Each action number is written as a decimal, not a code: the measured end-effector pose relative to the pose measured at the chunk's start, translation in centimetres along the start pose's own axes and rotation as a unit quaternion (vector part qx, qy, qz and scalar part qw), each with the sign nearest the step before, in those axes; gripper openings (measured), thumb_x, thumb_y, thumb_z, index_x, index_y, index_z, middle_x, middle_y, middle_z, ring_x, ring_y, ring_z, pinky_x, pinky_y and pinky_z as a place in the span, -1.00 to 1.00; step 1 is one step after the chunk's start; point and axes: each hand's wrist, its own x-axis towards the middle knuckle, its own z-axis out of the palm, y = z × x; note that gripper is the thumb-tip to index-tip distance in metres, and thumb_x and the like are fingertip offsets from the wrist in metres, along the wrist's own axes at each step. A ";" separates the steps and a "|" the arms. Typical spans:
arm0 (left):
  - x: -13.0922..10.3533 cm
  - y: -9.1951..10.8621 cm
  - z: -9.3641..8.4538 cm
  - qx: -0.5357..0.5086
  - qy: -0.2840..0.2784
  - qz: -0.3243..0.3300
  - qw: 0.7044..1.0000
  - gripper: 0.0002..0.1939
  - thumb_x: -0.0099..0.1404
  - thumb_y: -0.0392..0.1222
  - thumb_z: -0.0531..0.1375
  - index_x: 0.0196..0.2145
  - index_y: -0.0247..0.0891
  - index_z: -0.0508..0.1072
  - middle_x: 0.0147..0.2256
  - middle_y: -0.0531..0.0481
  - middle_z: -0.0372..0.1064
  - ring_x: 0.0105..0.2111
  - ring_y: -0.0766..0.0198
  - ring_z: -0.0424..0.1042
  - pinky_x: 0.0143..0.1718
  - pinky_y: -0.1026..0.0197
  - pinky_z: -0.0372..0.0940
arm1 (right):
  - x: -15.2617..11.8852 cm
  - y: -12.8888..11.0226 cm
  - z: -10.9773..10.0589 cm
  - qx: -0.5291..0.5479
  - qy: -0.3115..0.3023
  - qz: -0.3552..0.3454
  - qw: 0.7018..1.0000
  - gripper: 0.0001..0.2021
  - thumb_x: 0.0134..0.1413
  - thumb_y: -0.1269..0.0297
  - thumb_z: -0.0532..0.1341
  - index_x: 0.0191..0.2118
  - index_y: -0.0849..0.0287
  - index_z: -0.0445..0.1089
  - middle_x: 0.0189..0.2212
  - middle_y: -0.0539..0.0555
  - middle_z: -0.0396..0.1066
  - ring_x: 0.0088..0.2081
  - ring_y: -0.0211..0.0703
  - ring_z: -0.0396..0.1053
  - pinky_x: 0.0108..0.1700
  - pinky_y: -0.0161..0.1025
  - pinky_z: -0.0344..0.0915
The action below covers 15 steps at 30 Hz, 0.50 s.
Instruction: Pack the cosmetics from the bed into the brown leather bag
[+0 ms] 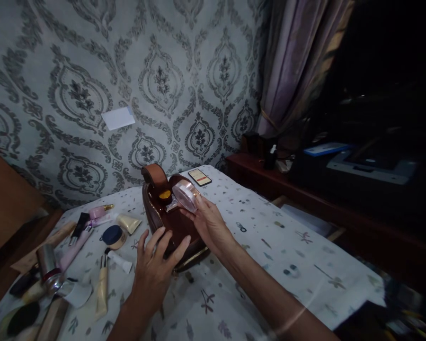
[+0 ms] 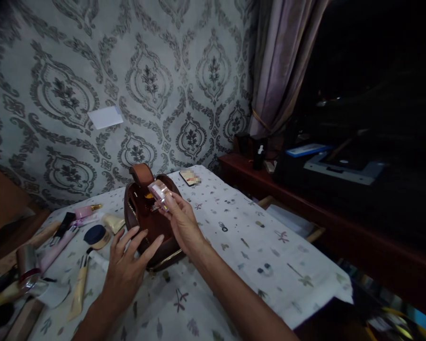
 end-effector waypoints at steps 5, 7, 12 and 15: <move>-0.1 0.0 0.0 0.009 -0.005 -0.002 1.000 -0.52 0.37 -0.43 0.01 0.11 -0.04 0.45 -0.01 -0.16 0.36 0.11 0.04 0.24 0.22 -0.17 0.05 | -0.2 0.0 0.1 0.001 0.000 -0.002 1.000 -0.59 -0.14 -0.05 0.43 -0.19 0.09 0.57 -0.12 0.08 0.53 -0.11 -0.11 0.42 0.04 -0.15 0.28; -0.1 0.0 0.0 0.012 -0.006 -0.001 1.000 -0.51 0.36 -0.45 0.02 0.11 -0.05 0.44 -0.01 -0.16 0.36 0.12 0.04 0.24 0.21 -0.16 0.06 | -0.2 0.0 0.0 0.001 0.000 -0.003 1.000 -0.60 -0.13 -0.06 0.42 -0.20 0.09 0.57 -0.13 0.08 0.54 -0.12 -0.12 0.43 0.04 -0.16 0.28; -0.1 0.0 0.0 0.006 -0.007 0.002 1.000 -0.52 0.35 -0.47 0.04 0.11 -0.08 0.44 0.01 -0.18 0.34 0.12 0.01 0.22 0.20 -0.16 0.06 | -0.2 0.0 0.0 -0.008 0.002 -0.011 1.000 -0.62 -0.11 -0.04 0.42 -0.20 0.09 0.56 -0.13 0.08 0.54 -0.14 -0.14 0.44 0.03 -0.16 0.29; -0.1 0.0 0.0 0.000 -0.006 0.002 1.000 -0.53 0.35 -0.47 0.05 0.11 -0.11 0.44 0.02 -0.19 0.34 0.13 0.01 0.22 0.20 -0.14 0.06 | -0.2 -0.1 0.2 -0.013 0.003 -0.009 1.000 -0.59 -0.14 -0.01 0.44 -0.17 0.11 0.55 -0.07 0.10 0.53 -0.11 -0.12 0.45 0.06 -0.14 0.29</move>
